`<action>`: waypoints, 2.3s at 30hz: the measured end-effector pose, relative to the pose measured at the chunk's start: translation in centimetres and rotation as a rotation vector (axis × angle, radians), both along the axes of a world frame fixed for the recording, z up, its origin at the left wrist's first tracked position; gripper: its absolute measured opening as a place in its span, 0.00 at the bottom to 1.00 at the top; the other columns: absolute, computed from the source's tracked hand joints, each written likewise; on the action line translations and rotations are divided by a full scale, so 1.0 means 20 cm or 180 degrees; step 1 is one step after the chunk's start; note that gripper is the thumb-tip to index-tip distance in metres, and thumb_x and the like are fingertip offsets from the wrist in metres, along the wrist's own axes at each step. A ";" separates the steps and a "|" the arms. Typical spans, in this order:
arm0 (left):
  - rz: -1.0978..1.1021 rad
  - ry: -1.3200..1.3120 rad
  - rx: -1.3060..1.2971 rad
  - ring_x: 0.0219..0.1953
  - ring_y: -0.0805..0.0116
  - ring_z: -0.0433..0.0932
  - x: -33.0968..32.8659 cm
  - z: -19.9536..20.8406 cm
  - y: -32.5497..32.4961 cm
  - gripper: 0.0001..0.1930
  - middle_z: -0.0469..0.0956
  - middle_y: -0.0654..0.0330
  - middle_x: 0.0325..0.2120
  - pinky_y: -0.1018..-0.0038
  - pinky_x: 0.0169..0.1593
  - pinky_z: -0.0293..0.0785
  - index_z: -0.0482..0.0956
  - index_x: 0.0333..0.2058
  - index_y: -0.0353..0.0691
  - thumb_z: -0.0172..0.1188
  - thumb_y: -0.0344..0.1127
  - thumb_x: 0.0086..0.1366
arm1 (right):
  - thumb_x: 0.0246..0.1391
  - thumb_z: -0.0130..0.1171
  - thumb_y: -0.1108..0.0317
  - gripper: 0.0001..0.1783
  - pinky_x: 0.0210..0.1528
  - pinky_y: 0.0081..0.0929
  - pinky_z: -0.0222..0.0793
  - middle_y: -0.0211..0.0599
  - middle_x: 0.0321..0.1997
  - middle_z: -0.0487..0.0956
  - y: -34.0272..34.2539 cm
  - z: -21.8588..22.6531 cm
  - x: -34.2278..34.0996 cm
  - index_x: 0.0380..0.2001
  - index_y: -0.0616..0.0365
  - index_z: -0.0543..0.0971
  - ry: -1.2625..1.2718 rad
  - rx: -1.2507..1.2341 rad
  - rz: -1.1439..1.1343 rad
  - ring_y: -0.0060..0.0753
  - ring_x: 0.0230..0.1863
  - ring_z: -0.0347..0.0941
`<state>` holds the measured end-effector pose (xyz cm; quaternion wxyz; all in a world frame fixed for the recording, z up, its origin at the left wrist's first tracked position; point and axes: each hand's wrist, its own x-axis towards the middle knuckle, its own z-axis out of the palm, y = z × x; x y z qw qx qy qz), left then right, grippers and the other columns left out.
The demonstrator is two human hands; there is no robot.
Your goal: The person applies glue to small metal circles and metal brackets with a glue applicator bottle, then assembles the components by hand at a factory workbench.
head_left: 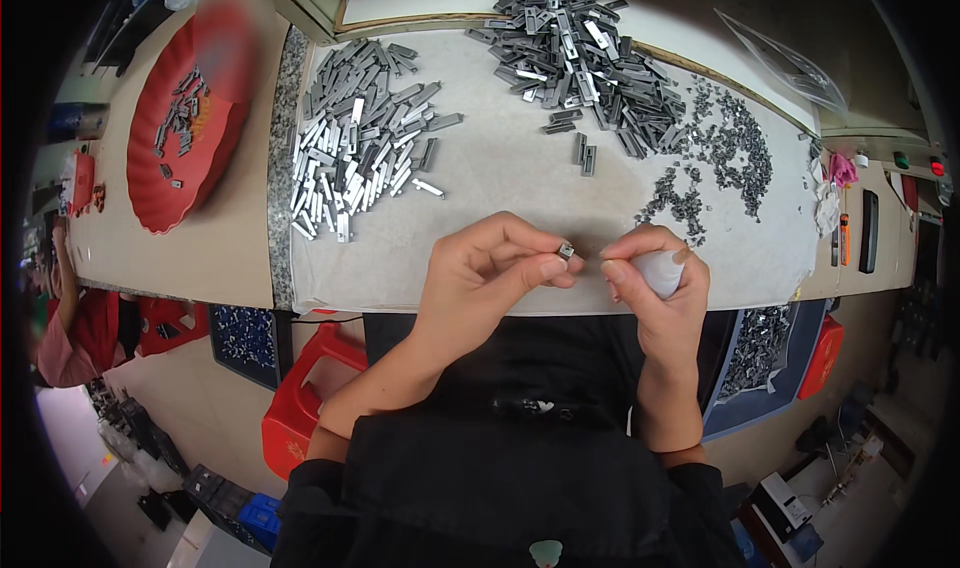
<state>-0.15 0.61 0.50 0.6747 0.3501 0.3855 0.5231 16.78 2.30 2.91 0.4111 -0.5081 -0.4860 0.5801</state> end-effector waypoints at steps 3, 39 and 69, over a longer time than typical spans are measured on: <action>-0.0219 -0.0336 -0.0181 0.33 0.68 0.77 -0.03 0.01 0.03 0.05 0.76 0.50 0.30 0.77 0.39 0.74 0.70 0.33 0.29 0.53 0.23 0.57 | 0.42 0.58 0.79 0.04 0.29 0.12 0.61 0.28 0.25 0.75 0.01 -0.01 -0.01 0.25 0.62 0.75 0.0168 -0.0018 0.0077 0.14 0.27 0.67; -0.0309 0.1552 0.1074 0.28 0.75 0.75 -0.01 0.11 0.30 0.14 0.75 0.60 0.29 0.83 0.29 0.71 0.73 0.39 0.33 0.57 0.21 0.51 | 0.47 0.46 0.74 0.20 0.25 0.17 0.65 0.45 0.43 0.62 -0.04 0.00 0.18 0.45 0.63 0.58 0.0497 0.0650 -0.0369 0.26 0.29 0.66; 0.0508 -0.0268 0.0261 0.36 0.70 0.75 -0.05 0.00 0.03 0.09 0.75 0.50 0.35 0.78 0.41 0.72 0.72 0.35 0.30 0.53 0.18 0.53 | 0.38 0.64 0.67 0.22 0.29 0.21 0.66 0.42 0.32 0.70 -0.07 0.03 0.02 0.36 0.61 0.66 0.0883 0.0840 -0.0777 0.29 0.29 0.68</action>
